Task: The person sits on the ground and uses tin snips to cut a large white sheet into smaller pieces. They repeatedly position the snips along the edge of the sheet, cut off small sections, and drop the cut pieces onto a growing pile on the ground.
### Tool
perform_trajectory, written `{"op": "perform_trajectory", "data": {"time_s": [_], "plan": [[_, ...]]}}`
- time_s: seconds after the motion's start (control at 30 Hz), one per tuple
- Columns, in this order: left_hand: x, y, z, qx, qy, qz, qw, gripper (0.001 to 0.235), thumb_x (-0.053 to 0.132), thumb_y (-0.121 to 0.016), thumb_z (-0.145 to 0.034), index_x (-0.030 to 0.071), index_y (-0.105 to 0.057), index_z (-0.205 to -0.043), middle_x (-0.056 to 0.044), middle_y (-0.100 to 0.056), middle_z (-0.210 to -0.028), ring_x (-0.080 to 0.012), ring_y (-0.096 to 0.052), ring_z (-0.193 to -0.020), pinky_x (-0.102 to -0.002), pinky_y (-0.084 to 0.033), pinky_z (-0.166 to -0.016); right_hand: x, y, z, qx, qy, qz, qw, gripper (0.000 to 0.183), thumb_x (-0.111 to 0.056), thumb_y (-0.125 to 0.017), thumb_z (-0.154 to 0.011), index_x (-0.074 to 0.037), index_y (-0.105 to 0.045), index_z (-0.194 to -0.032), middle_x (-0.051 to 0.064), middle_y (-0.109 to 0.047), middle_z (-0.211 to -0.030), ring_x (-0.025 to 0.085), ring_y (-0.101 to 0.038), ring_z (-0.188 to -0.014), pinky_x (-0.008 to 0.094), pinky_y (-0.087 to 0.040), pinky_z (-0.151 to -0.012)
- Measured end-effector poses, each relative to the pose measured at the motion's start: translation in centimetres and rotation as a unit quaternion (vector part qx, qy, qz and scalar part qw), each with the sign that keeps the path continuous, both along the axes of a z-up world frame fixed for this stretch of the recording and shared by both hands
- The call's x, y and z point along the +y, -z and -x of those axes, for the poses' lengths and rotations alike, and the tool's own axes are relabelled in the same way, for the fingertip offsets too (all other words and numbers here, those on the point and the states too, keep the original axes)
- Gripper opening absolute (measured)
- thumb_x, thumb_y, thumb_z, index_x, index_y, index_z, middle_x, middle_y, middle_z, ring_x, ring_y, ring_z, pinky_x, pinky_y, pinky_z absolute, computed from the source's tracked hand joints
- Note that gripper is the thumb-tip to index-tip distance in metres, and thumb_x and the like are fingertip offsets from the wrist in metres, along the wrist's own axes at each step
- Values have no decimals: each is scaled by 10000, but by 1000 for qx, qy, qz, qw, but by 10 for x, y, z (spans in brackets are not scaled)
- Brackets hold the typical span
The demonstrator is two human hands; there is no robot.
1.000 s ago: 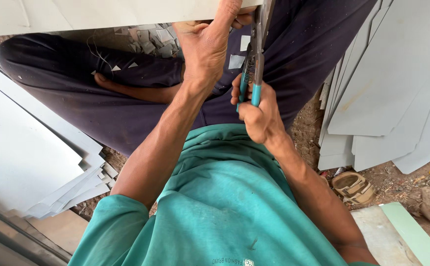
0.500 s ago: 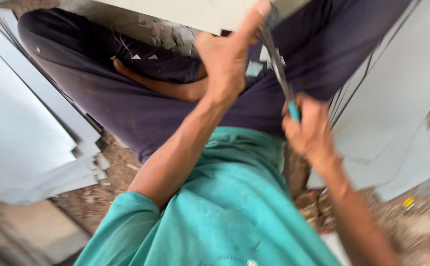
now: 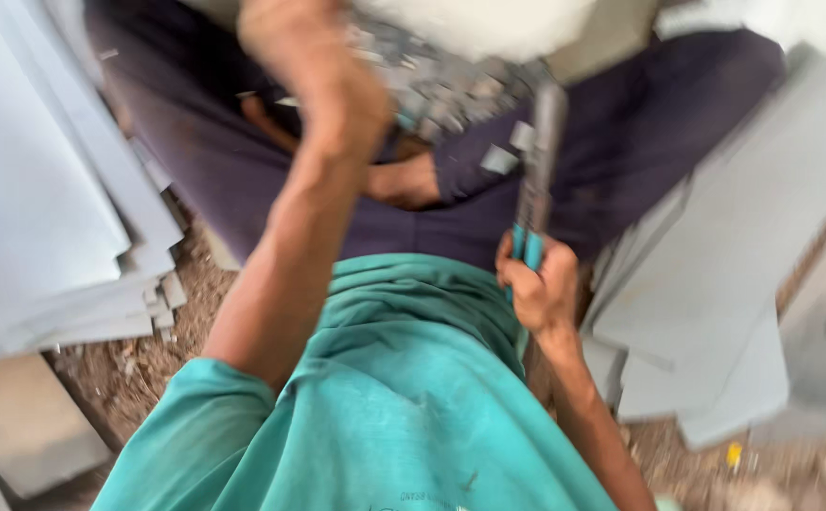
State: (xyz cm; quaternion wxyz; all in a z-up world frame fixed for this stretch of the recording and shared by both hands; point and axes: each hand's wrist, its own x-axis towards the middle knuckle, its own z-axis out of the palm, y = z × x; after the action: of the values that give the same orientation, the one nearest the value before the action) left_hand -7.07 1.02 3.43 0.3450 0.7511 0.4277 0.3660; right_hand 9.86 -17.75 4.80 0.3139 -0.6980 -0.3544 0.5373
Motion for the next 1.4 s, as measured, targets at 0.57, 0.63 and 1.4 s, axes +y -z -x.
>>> {"op": "perform_trajectory", "data": {"time_s": [0.57, 0.63, 1.4], "plan": [[-129, -2, 14, -456, -4, 572, 682, 447, 480, -637, -1021, 61, -661, -868, -34, -622, -696, -78, -503, -593, -232, -373, -530, 34, -156, 20, 18, -234, -195, 952, 234, -165, -559, -896, -24, -601, -713, 33, -556, -604, 94, -508, -482, 263, -387, -470], [-145, -4, 20, -490, 20, 556, 671, 418, 441, -686, -1012, 52, -658, -860, -43, -636, -721, -95, -546, -618, -252, -422, -567, 33, -151, 22, -26, -213, -219, 952, 191, -131, -515, -942, 9, -565, -823, 71, -548, -685, 123, -513, -533, 275, -407, -504], [-64, -64, 34, -483, 20, 496, 722, 448, 401, -729, -950, 4, -675, -1149, -56, -690, -960, -130, -660, -908, -295, -561, -850, 36, -73, 15, -59, -173, -66, 981, 332, -273, -446, -1091, 7, -623, -1074, 93, -607, -724, 184, -586, -620, 339, -475, -596]]}}
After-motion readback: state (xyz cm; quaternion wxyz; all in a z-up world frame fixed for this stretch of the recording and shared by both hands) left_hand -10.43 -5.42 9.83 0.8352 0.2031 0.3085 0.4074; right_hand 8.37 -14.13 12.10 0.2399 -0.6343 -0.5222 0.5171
